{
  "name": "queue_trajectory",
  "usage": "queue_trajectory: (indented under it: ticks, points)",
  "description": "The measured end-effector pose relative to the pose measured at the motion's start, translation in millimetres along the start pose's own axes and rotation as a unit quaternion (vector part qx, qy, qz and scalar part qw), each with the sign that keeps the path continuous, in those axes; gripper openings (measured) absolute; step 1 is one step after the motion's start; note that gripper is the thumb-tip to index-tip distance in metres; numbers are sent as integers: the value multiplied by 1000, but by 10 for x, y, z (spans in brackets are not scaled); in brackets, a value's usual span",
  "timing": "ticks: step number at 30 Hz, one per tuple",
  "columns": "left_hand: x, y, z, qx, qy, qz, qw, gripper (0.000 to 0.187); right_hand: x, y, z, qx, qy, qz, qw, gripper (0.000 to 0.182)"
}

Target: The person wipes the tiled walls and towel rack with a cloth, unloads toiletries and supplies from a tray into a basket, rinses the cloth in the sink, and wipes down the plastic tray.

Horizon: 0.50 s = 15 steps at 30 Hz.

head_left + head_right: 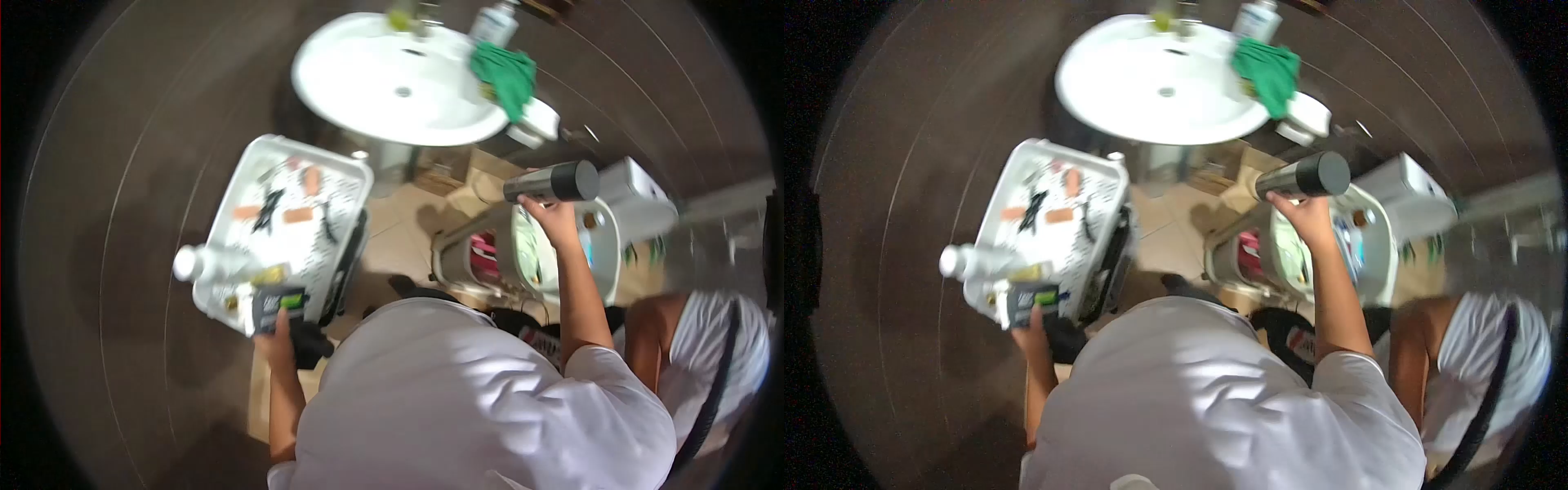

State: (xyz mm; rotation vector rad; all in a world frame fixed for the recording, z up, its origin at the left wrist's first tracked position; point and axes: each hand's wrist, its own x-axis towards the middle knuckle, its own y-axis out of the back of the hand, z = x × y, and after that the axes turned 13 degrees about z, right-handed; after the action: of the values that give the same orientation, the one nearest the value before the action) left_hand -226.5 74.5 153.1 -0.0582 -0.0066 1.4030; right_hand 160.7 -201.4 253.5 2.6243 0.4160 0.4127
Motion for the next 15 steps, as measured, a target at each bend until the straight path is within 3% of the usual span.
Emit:
queue_trajectory:
  ticks: [1,2,4,8,11,12,15]
  points:
    - [-7,5,-3,26,29,19,999,37,-49,195,114,3,-27,80,996,42]
    - [11,-5,25,79,-8,-2,997,37,-55,356,236,16,-52,123,991,42]
    - [-30,-51,101,61,-12,5,998,36,-176,600,500,15,-85,206,975,46]
    - [-37,38,155,81,65,5,995,41,-348,774,811,-65,-132,309,940,57]
    - [-160,-212,444,63,31,25,997,45,-375,879,1356,-55,-217,365,904,63]
    - [-160,-195,456,74,61,32,995,47,-381,884,1505,-69,-200,384,899,62]
    - [-158,-206,382,49,30,81,995,46,-375,827,1756,-12,-218,421,880,65]
